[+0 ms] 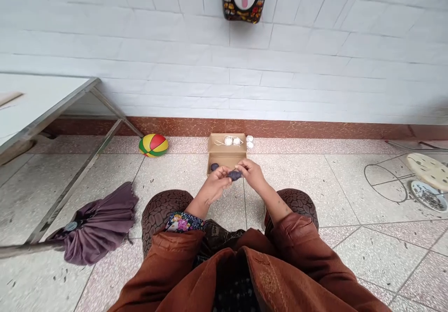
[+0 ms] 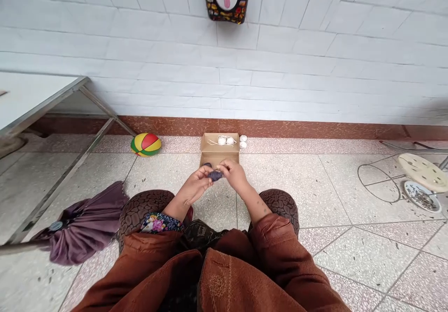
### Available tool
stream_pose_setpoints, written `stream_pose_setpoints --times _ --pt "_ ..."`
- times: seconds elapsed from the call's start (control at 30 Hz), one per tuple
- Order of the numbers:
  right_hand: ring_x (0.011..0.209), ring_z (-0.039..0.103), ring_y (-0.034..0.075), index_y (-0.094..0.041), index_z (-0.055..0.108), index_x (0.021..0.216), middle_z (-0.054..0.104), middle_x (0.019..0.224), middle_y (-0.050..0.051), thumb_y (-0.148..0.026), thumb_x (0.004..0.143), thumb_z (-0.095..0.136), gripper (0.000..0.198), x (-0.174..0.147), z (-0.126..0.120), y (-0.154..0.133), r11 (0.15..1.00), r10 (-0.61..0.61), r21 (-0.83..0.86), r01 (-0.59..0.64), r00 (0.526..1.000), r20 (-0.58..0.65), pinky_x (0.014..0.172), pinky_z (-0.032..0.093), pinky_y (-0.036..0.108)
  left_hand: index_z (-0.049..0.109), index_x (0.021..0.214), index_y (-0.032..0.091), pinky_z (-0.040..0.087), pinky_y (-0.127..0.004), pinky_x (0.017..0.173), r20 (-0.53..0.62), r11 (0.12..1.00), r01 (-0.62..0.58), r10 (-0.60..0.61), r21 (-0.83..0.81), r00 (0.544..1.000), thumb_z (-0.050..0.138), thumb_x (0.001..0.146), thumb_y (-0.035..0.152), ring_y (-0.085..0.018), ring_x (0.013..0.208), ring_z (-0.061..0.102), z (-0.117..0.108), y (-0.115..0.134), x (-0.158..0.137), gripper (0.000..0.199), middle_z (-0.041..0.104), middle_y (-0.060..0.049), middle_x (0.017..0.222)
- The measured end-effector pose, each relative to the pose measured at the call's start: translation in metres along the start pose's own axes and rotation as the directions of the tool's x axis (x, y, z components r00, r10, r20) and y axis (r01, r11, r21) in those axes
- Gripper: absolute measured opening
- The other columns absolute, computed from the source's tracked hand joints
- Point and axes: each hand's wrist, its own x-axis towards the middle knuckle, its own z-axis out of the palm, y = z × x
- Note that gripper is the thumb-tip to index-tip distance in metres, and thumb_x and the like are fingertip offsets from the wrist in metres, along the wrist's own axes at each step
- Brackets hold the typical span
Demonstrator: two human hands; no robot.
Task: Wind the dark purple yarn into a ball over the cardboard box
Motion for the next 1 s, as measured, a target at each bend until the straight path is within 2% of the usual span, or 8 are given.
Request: stream_pose_setpoints --times 0.17,0.37,0.47,0.6,0.7,0.77,0.87,1.0 --pt "0.081 0.067 0.021 -0.023 0.065 0.099 0.072 0.09 0.004 -0.025 0.104 0.051 0.015 -0.023 0.02 0.005 0.995 0.008 -0.098 0.005 0.99 0.138 0.072 0.049 0.029 0.063 0.092 0.02 0.05 -0.03 0.082 -0.12 0.983 -0.112 0.095 -0.142 0.988 0.089 0.063 0.024 -0.014 0.085 0.065 -0.001 -0.003 0.008 0.039 0.069 -0.002 0.093" --pt "0.077 0.067 0.022 -0.023 0.067 0.106 0.072 0.088 0.006 -0.031 0.108 0.048 0.021 -0.05 0.012 -0.014 0.955 -0.148 -0.2 0.219 0.936 0.318 0.072 0.049 0.03 0.064 0.089 0.019 0.048 -0.03 0.087 -0.312 0.963 -0.265 0.266 0.048 0.912 0.084 0.062 0.018 -0.013 0.084 0.064 -0.01 -0.004 0.015 0.034 0.068 0.001 0.088" --pt "0.086 0.068 0.022 -0.024 0.07 0.103 0.073 0.092 0.007 -0.035 0.109 0.048 0.025 -0.04 -0.004 -0.03 0.943 -0.273 -0.096 0.318 0.907 0.32 0.079 0.052 0.032 0.063 0.088 0.019 0.048 -0.029 0.084 -0.269 0.959 -0.241 0.274 0.151 0.923 0.083 0.062 0.018 -0.014 0.083 0.064 -0.01 -0.003 0.013 0.033 0.069 0.001 0.085" --pt "0.088 0.067 0.022 -0.025 0.073 0.1 0.073 0.095 0.007 -0.039 0.107 0.053 0.025 -0.005 -0.024 -0.041 0.938 -0.332 -0.009 0.348 0.904 0.27 0.082 0.053 0.034 0.06 0.085 0.019 0.045 -0.027 0.076 -0.09 0.957 -0.18 0.204 0.226 0.975 0.084 0.059 0.017 -0.012 0.076 0.06 -0.008 -0.002 0.007 0.035 0.067 0.003 0.081" --pt "0.087 0.066 0.022 -0.024 0.071 0.093 0.072 0.09 0.005 -0.034 0.104 0.056 0.021 0.018 -0.025 -0.029 0.955 -0.284 -0.025 0.295 0.936 0.209 0.082 0.052 0.033 0.06 0.087 0.019 0.043 -0.026 0.076 0.026 0.969 -0.16 0.158 0.187 0.987 0.083 0.061 0.017 -0.011 0.074 0.059 -0.006 -0.001 0.003 0.035 0.065 0.004 0.081" --pt "0.083 0.065 0.021 -0.023 0.069 0.089 0.07 0.084 0.004 -0.03 0.103 0.055 0.02 0.022 -0.018 -0.015 0.978 -0.186 -0.061 0.197 0.97 0.154 0.08 0.051 0.032 0.061 0.091 0.019 0.044 -0.027 0.079 0.021 0.981 -0.163 0.161 0.109 0.987 0.084 0.062 0.019 -0.012 0.079 0.061 -0.006 0.0 0.001 0.036 0.066 0.002 0.085" --pt "0.075 0.065 0.02 -0.023 0.068 0.091 0.069 0.08 0.002 -0.023 0.101 0.057 0.014 0.011 -0.001 0.0 0.986 -0.049 -0.149 0.078 0.98 0.194 0.071 0.049 0.029 0.061 0.092 0.019 0.045 -0.028 0.082 -0.071 0.982 -0.19 0.188 -0.015 0.98 0.086 0.062 0.021 -0.013 0.083 0.062 -0.008 0.0 0.002 0.039 0.066 0.001 0.088" --pt "0.085 0.069 0.021 -0.024 0.067 0.096 0.073 0.091 0.004 -0.024 0.103 0.057 0.012 -0.013 0.015 -0.002 0.974 -0.143 -0.121 0.193 0.931 0.335 0.078 0.052 0.03 0.061 0.093 0.02 0.047 -0.028 0.083 -0.241 0.968 -0.247 0.232 -0.035 0.942 0.084 0.063 0.02 -0.013 0.082 0.061 -0.012 -0.002 0.008 0.038 0.065 0.003 0.087"
